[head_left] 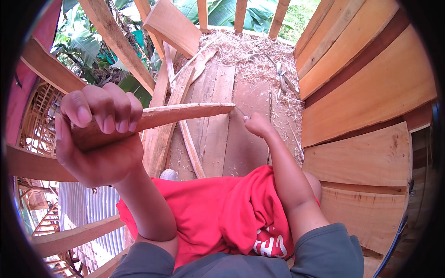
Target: The person is carving a piece of wood using a knife. They hold the wood in their left hand and use the knife in their right hand to shave off thin layers, shaping the wood into a pointed form. Wood shavings accumulate on the floor around them.
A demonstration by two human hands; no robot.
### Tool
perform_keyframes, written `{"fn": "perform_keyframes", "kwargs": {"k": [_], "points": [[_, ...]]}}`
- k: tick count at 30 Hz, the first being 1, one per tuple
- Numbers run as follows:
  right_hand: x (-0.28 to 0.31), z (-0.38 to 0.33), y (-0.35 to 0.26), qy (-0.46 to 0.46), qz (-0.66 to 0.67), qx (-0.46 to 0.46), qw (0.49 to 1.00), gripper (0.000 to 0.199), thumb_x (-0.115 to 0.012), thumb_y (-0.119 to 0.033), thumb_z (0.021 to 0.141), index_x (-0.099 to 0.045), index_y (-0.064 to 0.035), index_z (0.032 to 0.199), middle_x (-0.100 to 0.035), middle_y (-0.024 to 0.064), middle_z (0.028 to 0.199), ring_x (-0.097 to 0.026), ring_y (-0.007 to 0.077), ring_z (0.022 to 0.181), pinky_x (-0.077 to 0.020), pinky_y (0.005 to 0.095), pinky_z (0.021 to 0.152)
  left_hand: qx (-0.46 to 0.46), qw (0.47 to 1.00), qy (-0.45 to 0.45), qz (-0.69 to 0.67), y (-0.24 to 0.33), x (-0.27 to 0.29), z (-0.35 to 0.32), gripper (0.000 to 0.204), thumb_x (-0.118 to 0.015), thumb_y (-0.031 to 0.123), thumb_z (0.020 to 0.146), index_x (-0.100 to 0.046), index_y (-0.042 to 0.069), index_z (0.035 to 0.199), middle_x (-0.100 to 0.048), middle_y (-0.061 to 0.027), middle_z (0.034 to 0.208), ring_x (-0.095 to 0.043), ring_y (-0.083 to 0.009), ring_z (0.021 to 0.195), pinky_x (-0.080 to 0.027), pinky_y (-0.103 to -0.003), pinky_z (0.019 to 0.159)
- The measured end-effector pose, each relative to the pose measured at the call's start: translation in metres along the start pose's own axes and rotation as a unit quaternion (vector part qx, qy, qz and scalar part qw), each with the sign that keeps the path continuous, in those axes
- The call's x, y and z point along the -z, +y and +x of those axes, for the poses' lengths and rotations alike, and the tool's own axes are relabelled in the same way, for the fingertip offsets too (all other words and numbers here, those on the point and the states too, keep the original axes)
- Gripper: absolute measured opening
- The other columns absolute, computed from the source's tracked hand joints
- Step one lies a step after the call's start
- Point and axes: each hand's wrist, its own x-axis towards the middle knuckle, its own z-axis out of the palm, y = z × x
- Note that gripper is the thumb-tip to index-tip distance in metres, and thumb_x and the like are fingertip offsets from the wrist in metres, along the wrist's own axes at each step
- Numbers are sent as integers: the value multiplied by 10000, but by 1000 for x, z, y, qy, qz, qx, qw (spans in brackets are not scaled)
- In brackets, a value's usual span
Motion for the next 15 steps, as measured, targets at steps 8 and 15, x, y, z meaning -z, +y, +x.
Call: {"fn": "perform_keyframes", "kwargs": {"k": [8,15], "points": [[14,1,3,119,-53,-50,990,355,-483,-266,917,-655,28,1017,-645,237,1076,-613,374,1027,-475,442,871,-3,998,-64,-17,6,29,0,318,-271,323,985,-489,109,898,-449,-52,729,-393,-166,622,-359,-311,576],[47,-1,44,-44,-39,90,994,269,-765,-91,693,-726,-60,958,-710,121,891,-673,217,821,-523,347,767,13,1000,13,17,28,30,-2,219,-363,270,951,-478,110,856,-409,-28,709,-366,-145,632,-329,-308,577]]}}
